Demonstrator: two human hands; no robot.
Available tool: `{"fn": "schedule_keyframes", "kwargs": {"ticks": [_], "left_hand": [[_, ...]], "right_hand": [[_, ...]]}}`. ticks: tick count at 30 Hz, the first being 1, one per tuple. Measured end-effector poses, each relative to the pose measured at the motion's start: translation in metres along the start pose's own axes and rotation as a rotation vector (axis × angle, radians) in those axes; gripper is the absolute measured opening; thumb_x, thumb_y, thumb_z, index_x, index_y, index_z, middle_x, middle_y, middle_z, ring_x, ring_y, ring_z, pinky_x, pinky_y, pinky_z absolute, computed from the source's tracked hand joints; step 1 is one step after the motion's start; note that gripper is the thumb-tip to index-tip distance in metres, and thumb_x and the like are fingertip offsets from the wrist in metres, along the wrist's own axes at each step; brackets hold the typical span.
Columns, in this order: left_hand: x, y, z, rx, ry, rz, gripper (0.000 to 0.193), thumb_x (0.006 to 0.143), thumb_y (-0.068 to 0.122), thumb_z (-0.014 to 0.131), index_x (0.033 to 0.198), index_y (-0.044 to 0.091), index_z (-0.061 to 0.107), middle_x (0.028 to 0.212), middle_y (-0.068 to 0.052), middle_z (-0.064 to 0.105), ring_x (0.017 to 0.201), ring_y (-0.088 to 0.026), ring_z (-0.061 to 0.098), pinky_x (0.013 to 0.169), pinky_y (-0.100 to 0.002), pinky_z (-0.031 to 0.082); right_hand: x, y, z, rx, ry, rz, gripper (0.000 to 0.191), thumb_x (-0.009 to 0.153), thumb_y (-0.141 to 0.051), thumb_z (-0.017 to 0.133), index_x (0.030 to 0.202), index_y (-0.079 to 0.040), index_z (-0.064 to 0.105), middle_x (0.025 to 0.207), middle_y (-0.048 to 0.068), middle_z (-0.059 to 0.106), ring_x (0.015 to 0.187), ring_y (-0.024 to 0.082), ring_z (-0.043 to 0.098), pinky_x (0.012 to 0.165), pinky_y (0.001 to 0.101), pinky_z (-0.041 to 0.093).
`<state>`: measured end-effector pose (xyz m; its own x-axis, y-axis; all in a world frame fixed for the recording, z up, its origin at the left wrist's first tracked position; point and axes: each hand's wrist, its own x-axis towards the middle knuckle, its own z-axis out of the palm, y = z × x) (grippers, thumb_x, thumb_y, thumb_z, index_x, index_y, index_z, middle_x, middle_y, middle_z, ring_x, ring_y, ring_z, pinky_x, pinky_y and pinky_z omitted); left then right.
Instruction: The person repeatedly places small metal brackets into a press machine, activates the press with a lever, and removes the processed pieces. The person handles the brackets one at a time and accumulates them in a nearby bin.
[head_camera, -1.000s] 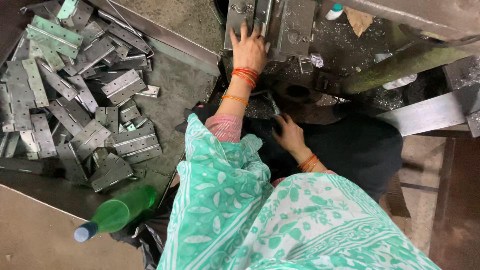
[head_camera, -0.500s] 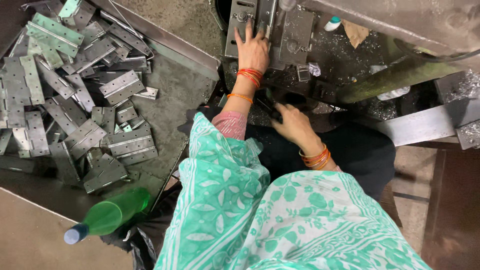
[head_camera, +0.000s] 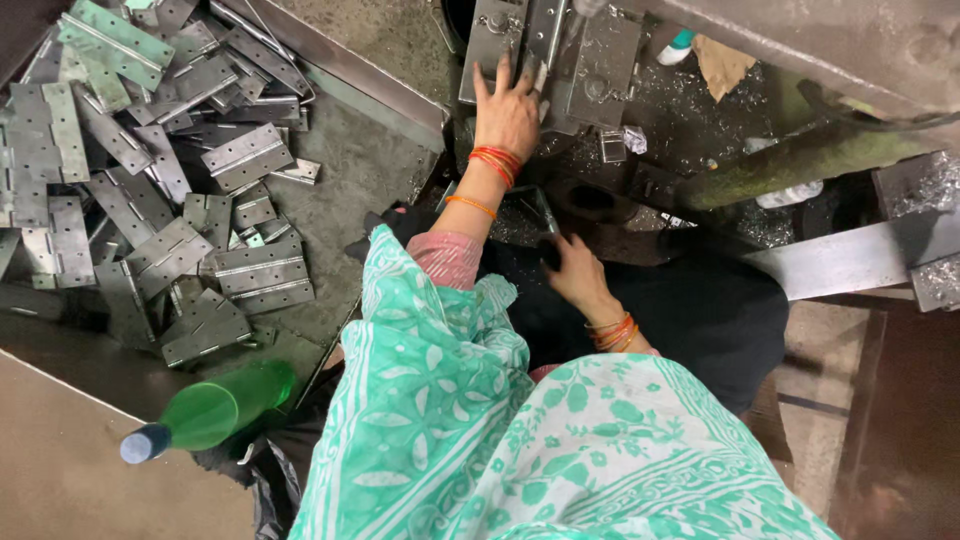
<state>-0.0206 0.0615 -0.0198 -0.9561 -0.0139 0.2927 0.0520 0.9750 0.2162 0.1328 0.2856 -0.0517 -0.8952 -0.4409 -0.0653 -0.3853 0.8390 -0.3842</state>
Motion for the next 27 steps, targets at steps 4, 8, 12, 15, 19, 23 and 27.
{"fn": "schedule_keyframes", "kwargs": {"ticks": [4,8,12,15,19,23,27], "left_hand": [[0.006,0.001,-0.003,0.013,0.151,-0.007,0.05,0.098,0.039,0.051,0.138,0.012,0.067,0.147,-0.004,0.053,0.147,-0.037,0.026,0.116,-0.076,0.012],[0.024,0.002,-0.004,0.015,-0.046,-0.088,0.043,0.104,0.039,0.049,0.129,0.011,0.07,0.153,-0.001,0.05,0.153,-0.036,0.02,0.118,-0.075,0.011],[0.034,0.004,-0.002,-0.009,0.045,-0.094,0.044,0.103,0.038,0.051,0.131,0.009,0.069,0.149,-0.003,0.053,0.152,-0.037,0.021,0.119,-0.075,0.012],[0.035,0.004,-0.001,-0.011,0.042,-0.078,0.045,0.103,0.04,0.052,0.129,0.008,0.07,0.149,-0.003,0.053,0.151,-0.036,0.022,0.118,-0.075,0.013],[0.026,0.006,-0.01,0.0,0.11,-0.033,0.046,0.1,0.037,0.055,0.134,0.009,0.068,0.145,-0.005,0.055,0.149,-0.037,0.024,0.116,-0.075,0.014],[0.012,0.0,-0.037,-0.122,0.213,-0.061,0.047,0.094,0.039,0.062,0.131,0.009,0.068,0.141,-0.005,0.056,0.144,-0.037,0.03,0.115,-0.071,0.021],[-0.013,-0.044,-0.069,-0.254,0.327,-0.118,0.034,0.094,0.034,0.07,0.117,0.009,0.072,0.14,-0.006,0.057,0.137,-0.036,0.04,0.112,-0.061,0.034]], "right_hand": [[0.017,-0.022,-0.057,0.003,-0.121,0.012,0.057,0.086,-0.031,0.073,0.138,-0.01,0.061,0.117,0.021,0.068,0.104,0.044,0.067,0.086,0.0526,0.056],[0.029,-0.031,-0.077,-0.047,-0.167,0.041,0.057,0.089,-0.033,0.072,0.141,-0.012,0.06,0.117,0.019,0.068,0.104,0.042,0.067,0.087,0.0522,0.056],[0.014,-0.018,-0.04,-0.024,-0.122,0.045,0.062,0.083,-0.03,0.073,0.139,-0.009,0.057,0.125,0.02,0.065,0.11,0.043,0.065,0.087,0.0528,0.056],[-0.009,-0.004,0.006,0.06,0.047,-0.003,0.057,0.085,-0.031,0.074,0.139,-0.016,0.059,0.136,0.025,0.058,0.109,0.047,0.063,0.087,0.0535,0.055],[-0.014,0.013,0.029,0.06,0.01,0.037,0.056,0.084,-0.03,0.075,0.136,-0.018,0.058,0.136,0.025,0.058,0.111,0.047,0.063,0.088,0.0523,0.056],[-0.004,0.003,0.007,0.063,-0.062,0.057,0.055,0.086,-0.027,0.073,0.138,-0.02,0.059,0.135,0.022,0.06,0.113,0.046,0.063,0.09,0.0518,0.055],[0.01,-0.017,-0.043,-0.002,-0.068,-0.049,0.058,0.086,-0.027,0.074,0.14,-0.011,0.058,0.126,0.022,0.065,0.113,0.045,0.063,0.091,0.0515,0.053]]}}
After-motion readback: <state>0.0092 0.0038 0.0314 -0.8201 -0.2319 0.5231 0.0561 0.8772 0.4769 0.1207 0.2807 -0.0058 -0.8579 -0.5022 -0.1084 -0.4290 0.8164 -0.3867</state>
